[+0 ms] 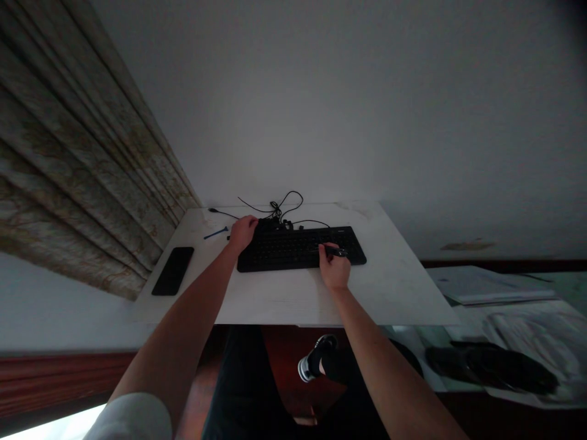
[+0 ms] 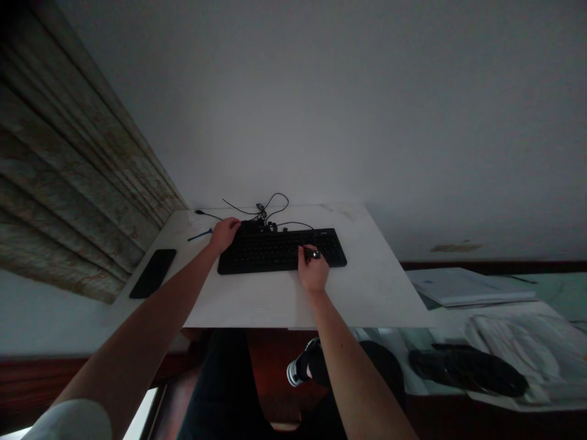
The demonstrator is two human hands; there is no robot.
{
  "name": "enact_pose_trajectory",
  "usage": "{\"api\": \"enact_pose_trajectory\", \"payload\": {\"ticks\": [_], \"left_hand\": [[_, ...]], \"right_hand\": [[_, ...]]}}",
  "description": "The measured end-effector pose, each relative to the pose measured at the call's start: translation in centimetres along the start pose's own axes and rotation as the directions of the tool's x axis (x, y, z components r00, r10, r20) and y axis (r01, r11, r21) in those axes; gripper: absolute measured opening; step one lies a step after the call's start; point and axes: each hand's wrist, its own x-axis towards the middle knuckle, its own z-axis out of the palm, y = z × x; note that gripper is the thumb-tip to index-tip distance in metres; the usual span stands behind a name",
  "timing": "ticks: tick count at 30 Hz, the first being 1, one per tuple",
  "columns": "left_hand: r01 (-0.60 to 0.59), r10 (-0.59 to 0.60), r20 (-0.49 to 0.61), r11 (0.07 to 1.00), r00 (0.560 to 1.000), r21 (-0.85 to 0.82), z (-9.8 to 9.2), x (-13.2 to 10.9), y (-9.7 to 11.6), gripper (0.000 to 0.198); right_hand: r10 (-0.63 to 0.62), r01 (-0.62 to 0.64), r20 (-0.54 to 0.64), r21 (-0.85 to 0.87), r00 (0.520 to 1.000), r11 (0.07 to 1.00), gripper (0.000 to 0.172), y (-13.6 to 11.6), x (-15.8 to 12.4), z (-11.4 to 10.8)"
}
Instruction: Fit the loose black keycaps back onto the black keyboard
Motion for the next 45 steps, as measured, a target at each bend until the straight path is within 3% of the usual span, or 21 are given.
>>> {"api": "enact_pose_trajectory", "payload": {"ticks": [5,8,13,15,20,24,30,33,35,38,42,45], "left_hand": [[0.030,-0.031,0.046,0.999,0.998,0.030,-0.1,1.2,-1.7,0.022],[-0.025,0.025,-0.014,0.999,1.000,0.043,-0.1,0.5,-1.6,0.026],[-0.195,0.192,-0.086,0.980,0.978,-0.024,1.0,-4.4,0.9,0.026],[-0.203,0.200,-0.104,0.979,0.974,-0.017,1.7,-7.0,1.9,0.025],[-0.250,0.256,-0.081,0.965,0.963,0.083,2.6,-11.0,1.8,0.023],[-0.219,0.224,-0.107,0.974,0.969,0.054,2.4,-11.3,0.9,0.024],[-0.220,0.221,-0.048,0.975,0.974,0.035,2.5,-11.1,1.0,0.019],[-0.244,0.246,-0.014,0.967,0.969,0.067,2.6,-11.2,1.1,0.020],[-0.255,0.256,0.001,0.963,0.967,0.086,2.7,-11.2,1.1,0.021],[-0.272,0.272,0.018,0.957,0.962,0.101,2.8,-11.3,1.0,0.024],[-0.275,0.275,0.015,0.955,0.961,0.107,2.9,-11.3,1.0,0.032],[-0.271,0.272,0.007,0.956,0.962,0.108,3.0,-11.2,0.9,0.036]], "right_hand": [[0.007,-0.007,0.005,0.012,1.000,1.000,0.057,0.0,0.1,0.0],[0.018,-0.018,0.007,0.006,1.000,1.000,0.059,0.1,0.1,0.0],[0.019,-0.019,-0.007,0.009,1.000,1.000,0.058,0.2,0.2,0.1],[0.019,-0.019,-0.011,0.007,1.000,1.000,0.058,0.3,0.2,0.1],[0.018,-0.018,-0.026,0.019,0.999,1.000,0.059,0.2,0.1,0.2],[0.021,-0.021,-0.027,0.020,0.999,1.000,0.061,0.1,0.1,0.2],[0.063,-0.058,-0.063,0.076,0.996,0.995,0.061,0.0,0.1,0.1],[0.115,-0.101,-0.075,0.168,0.991,0.981,0.060,-1.2,-0.1,0.4],[0.117,-0.109,-0.013,0.279,0.993,0.954,0.059,-2.9,-0.2,0.9],[0.027,-0.084,0.161,0.361,0.987,0.929,0.051,-6.0,0.3,1.9],[-0.055,-0.036,0.377,0.229,0.925,0.973,0.033,-9.5,1.8,2.9],[-0.052,-0.031,0.483,0.163,0.874,0.986,0.029,-10.6,2.4,3.5]]}}
